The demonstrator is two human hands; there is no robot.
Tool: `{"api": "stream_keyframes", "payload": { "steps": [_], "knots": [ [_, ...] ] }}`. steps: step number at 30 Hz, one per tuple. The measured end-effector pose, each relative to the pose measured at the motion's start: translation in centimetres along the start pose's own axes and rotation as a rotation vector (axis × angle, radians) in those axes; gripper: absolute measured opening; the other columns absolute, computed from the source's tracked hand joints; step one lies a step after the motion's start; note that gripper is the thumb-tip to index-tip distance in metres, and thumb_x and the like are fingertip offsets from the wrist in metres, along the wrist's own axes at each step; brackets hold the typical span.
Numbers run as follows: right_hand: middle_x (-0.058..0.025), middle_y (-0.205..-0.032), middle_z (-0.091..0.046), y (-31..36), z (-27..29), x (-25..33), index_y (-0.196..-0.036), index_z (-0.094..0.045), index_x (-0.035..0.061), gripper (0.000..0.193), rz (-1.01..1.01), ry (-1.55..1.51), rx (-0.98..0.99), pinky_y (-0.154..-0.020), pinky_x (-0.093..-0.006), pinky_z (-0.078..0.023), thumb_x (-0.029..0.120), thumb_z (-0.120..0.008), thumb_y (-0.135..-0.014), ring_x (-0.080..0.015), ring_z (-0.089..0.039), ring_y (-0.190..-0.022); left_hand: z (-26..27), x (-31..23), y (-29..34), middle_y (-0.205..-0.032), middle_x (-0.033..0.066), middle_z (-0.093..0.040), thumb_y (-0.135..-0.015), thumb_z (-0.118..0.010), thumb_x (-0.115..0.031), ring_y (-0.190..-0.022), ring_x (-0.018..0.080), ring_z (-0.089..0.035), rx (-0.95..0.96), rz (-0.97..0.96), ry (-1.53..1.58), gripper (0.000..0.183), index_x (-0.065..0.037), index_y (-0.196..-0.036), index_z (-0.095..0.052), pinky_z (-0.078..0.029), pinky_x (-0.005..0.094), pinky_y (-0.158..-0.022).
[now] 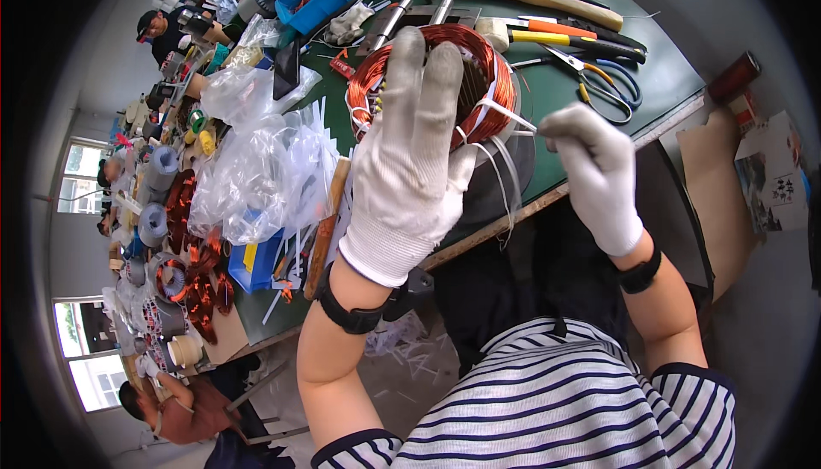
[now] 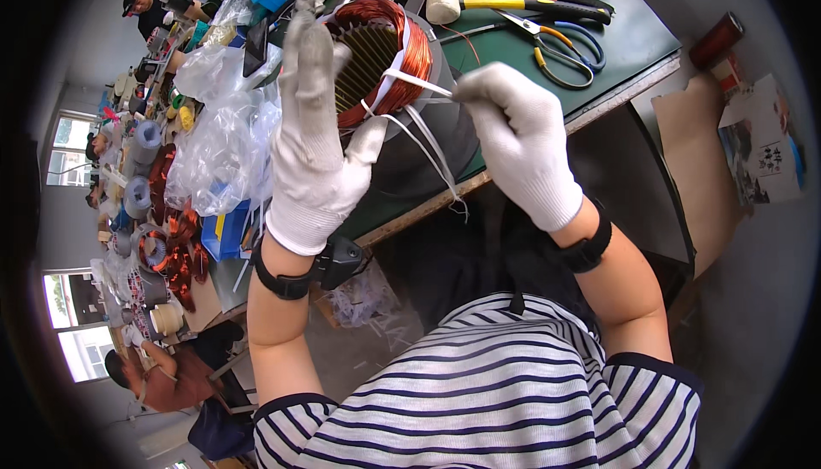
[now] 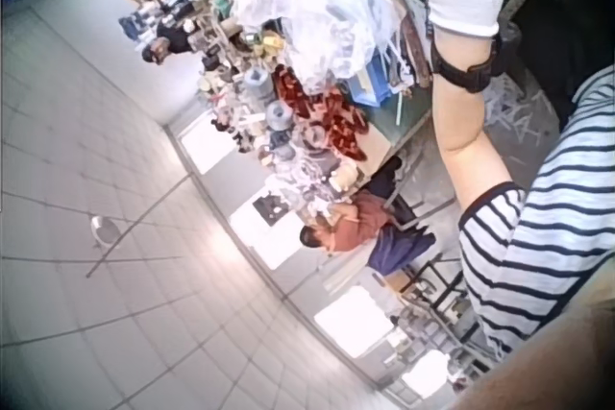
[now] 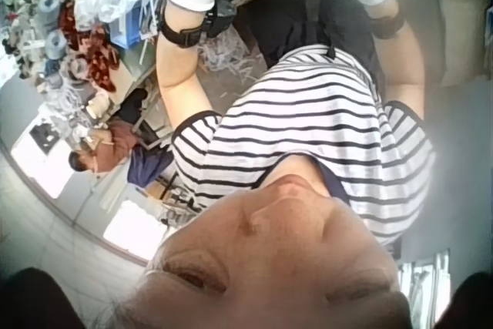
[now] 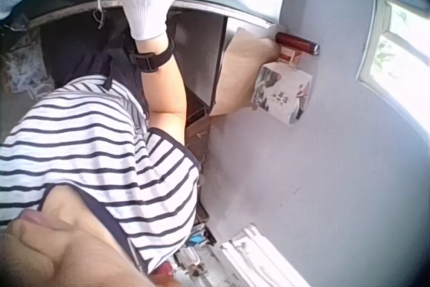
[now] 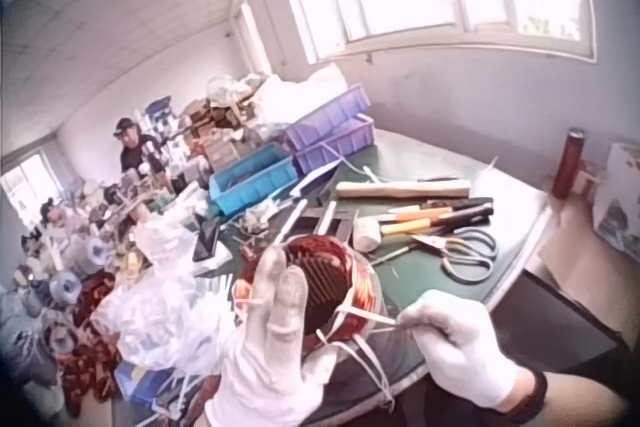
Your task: Tying and securing wires on a motor stator using white string.
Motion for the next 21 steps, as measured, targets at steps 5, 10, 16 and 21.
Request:
{"api": "stream_keyframes", "payload": {
  "steps": [5,10,16,21],
  "knots": [
    [-0.0103,-0.08,-0.061,0.4,-2.0,1.0,-0.101,-0.059,-0.0023,0.018,-0.091,-0.199,0.054,-0.071,-0.0278,-0.048,-0.003,-0.05,-0.086,-0.0168,-0.059,-0.074,0.4,0.1,0.2,-0.142,0.0211,-0.041,-0.071,-0.07,0.002,-0.095,0.0303,-0.065,0.118,0.153,-0.014,0.089,-0.009,-0.148,-0.028,-0.055,0.0348,-0.08],
    [-0.007,-0.083,-0.06,-1.0,-0.3,4.1,-0.125,-0.055,0.0023,0.039,0.024,-0.179,0.21,-0.071,-0.0248,-0.046,0.013,-0.062,-0.087,-0.0119,-0.054,-0.072,0.3,-0.1,-0.3,-0.13,0.0242,-0.05,-0.071,-0.07,-0.003,-0.104,0.0422,-0.061,0.089,0.161,0.0,0.083,-0.01,-0.145,-0.033,-0.054,0.044,-0.085],
    [-0.0103,-0.077,-0.056,-0.2,0.0,1.2,-0.129,-0.046,0.0014,0.042,0.02,0.218,0.285,-0.07,-0.0316,-0.047,0.025,-0.049,-0.094,-0.0233,-0.057,-0.069,0.4,-0.3,-0.1,-0.129,0.0228,-0.052,-0.071,-0.07,-0.004,-0.105,0.0411,-0.06,0.077,0.162,-0.022,0.081,-0.009,-0.144,-0.035,-0.053,0.0432,-0.087],
    [-0.019,-0.093,-0.066,-0.7,0.2,2.2,-0.126,-0.049,0.0037,0.041,-0.136,-0.086,0.23,-0.075,-0.0378,-0.05,0.026,-0.056,-0.092,-0.0359,-0.065,-0.086,0.0,-0.4,-0.2,-0.127,0.023,-0.053,-0.072,-0.069,-0.004,-0.105,0.0419,-0.06,0.09,0.194,-0.017,0.078,-0.008,-0.142,-0.036,-0.052,0.0441,-0.088]
  ]
}}
Point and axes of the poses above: each hand's wrist, its own y-axis away from the middle knuckle, its own z-axis out of the back of the hand, x = y × z, the point moved 4 cm from there along -y, towards the middle knuckle
